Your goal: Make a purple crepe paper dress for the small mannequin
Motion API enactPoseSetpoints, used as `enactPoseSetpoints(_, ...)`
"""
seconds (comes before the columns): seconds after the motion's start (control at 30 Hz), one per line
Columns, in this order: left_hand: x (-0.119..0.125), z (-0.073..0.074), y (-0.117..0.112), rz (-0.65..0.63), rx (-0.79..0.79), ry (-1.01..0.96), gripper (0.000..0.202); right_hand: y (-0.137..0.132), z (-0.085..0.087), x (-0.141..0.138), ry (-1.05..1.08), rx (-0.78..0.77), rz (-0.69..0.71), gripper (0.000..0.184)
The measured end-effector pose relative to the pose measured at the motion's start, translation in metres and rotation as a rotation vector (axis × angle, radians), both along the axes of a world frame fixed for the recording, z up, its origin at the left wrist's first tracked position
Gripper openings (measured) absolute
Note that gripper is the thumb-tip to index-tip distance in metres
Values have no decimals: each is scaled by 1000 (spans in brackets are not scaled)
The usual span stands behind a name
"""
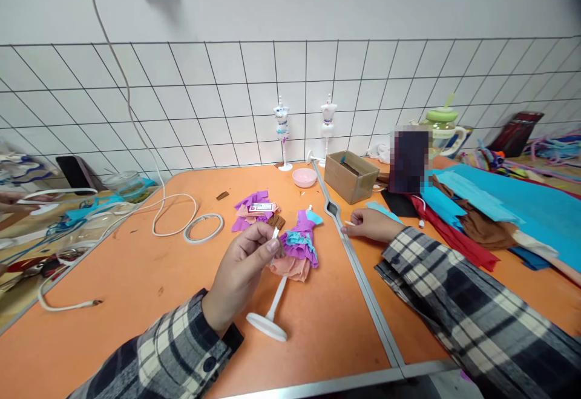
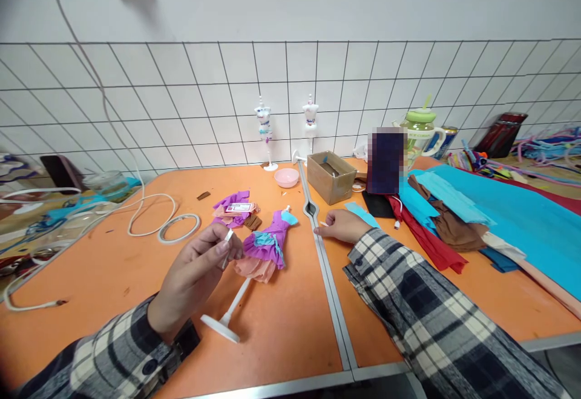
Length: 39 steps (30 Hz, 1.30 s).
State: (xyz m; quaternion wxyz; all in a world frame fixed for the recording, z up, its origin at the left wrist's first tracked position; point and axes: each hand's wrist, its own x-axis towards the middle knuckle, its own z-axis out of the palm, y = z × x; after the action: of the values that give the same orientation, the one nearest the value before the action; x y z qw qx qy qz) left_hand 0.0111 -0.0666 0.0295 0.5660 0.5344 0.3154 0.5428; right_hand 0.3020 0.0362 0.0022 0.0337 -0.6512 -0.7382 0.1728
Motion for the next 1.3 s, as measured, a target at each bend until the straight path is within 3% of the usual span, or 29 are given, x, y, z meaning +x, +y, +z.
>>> enactPoseSetpoints(0.17,0,-3,-3,-56,39,36,24,-5,5,2,234,-52,68,45)
enactPoseSetpoints(0.27,-1,-3,-5,-57,48,60,26,-8,3,-7,133,-99,50,45)
enactPoseSetpoints(0.43,0,-2,-5,-62,64,86,28,-6,-4,-20,9,-29,-20,26)
enactPoseSetpoints(0.53,1,-1,-5,-72,75,76,27,-3,-4,-18,-21,-17,-25,28)
enactPoseSetpoints(0.7,1,-3,-6,-76,81,94,28,2,-8,-6,35,6,-60,38)
enactPoseSetpoints(0.97,0,-2,-7,-56,87,137,30,-5,-2,-3,248,-28,31,30)
enactPoseSetpoints(1.1,2,0,-8,-55,73,151,31,-8,0,-10,176,-60,26,33)
enactPoseSetpoints(1.3,3,-1,-7,-50,72,169,31,-3,-2,-21,28,-44,-30,17)
